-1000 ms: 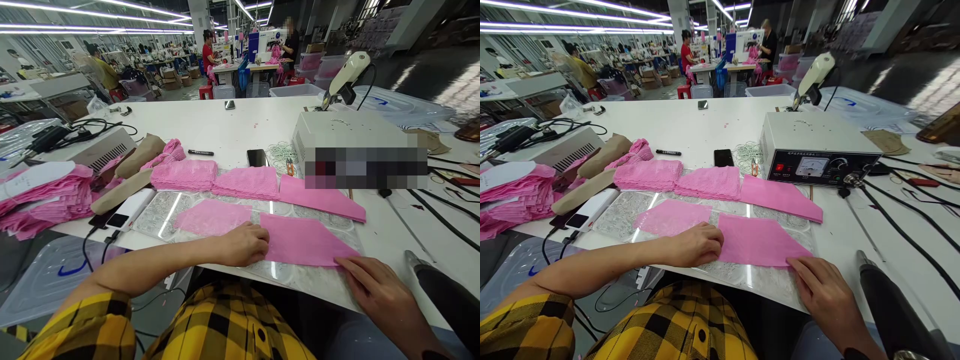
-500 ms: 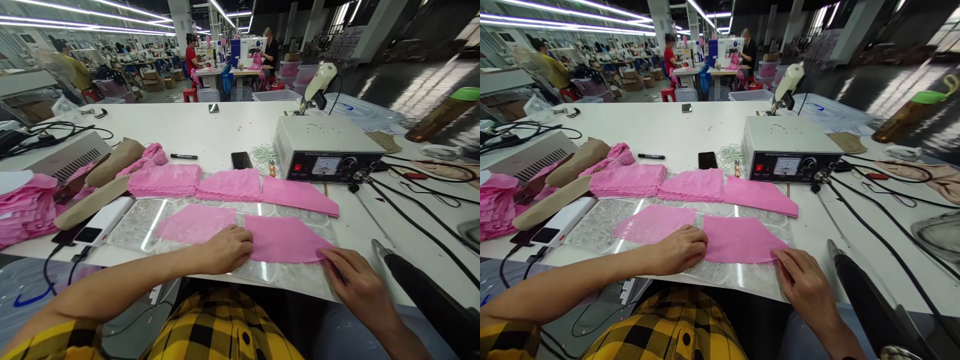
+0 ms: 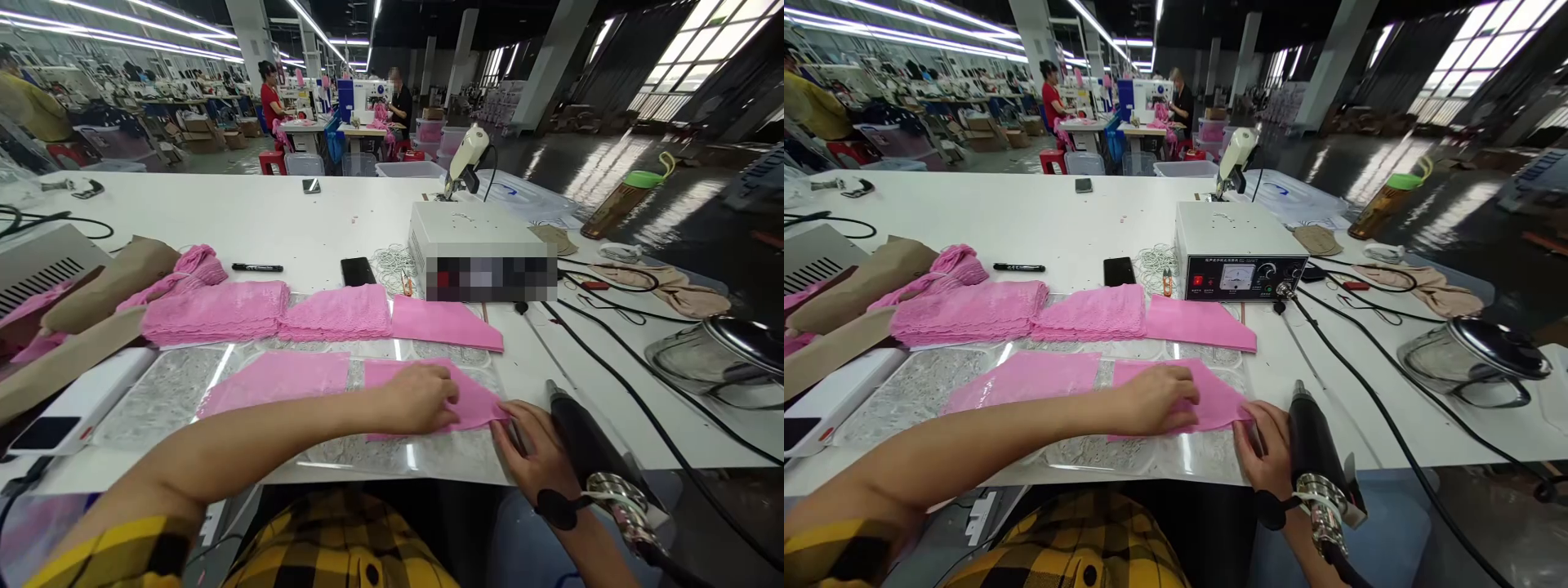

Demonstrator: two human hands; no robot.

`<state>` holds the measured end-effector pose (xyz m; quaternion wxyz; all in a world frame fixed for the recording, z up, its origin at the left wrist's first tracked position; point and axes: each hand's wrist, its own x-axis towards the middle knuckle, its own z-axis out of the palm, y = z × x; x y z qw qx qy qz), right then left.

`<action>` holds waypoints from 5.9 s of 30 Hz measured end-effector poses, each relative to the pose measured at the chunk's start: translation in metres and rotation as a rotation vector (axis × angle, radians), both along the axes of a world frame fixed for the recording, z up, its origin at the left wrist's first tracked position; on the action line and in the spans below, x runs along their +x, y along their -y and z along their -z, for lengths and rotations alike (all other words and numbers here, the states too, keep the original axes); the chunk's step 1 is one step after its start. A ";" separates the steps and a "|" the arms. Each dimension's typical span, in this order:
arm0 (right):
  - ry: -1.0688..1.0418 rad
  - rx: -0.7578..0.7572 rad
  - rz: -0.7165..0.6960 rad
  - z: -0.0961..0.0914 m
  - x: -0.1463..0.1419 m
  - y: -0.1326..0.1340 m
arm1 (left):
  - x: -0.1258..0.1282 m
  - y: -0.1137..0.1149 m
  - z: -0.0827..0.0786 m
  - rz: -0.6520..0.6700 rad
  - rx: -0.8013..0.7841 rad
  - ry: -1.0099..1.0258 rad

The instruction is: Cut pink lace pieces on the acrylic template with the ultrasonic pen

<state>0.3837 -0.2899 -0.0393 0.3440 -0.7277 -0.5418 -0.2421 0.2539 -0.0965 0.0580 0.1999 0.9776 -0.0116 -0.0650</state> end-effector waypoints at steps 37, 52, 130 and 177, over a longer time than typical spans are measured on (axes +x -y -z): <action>-0.155 0.063 0.029 0.005 -0.004 -0.001 | 0.054 0.022 0.027 -0.138 -0.343 -0.081; -0.009 -0.024 0.045 -0.014 -0.019 0.005 | 0.035 -0.001 0.014 -0.458 -0.837 0.080; -0.375 -0.578 -0.576 -0.062 -0.134 -0.147 | -0.271 -0.103 0.037 -0.667 -0.305 0.465; -0.524 -0.337 -0.297 -0.063 -0.078 -0.097 | -0.212 -0.106 0.030 -0.320 0.043 0.389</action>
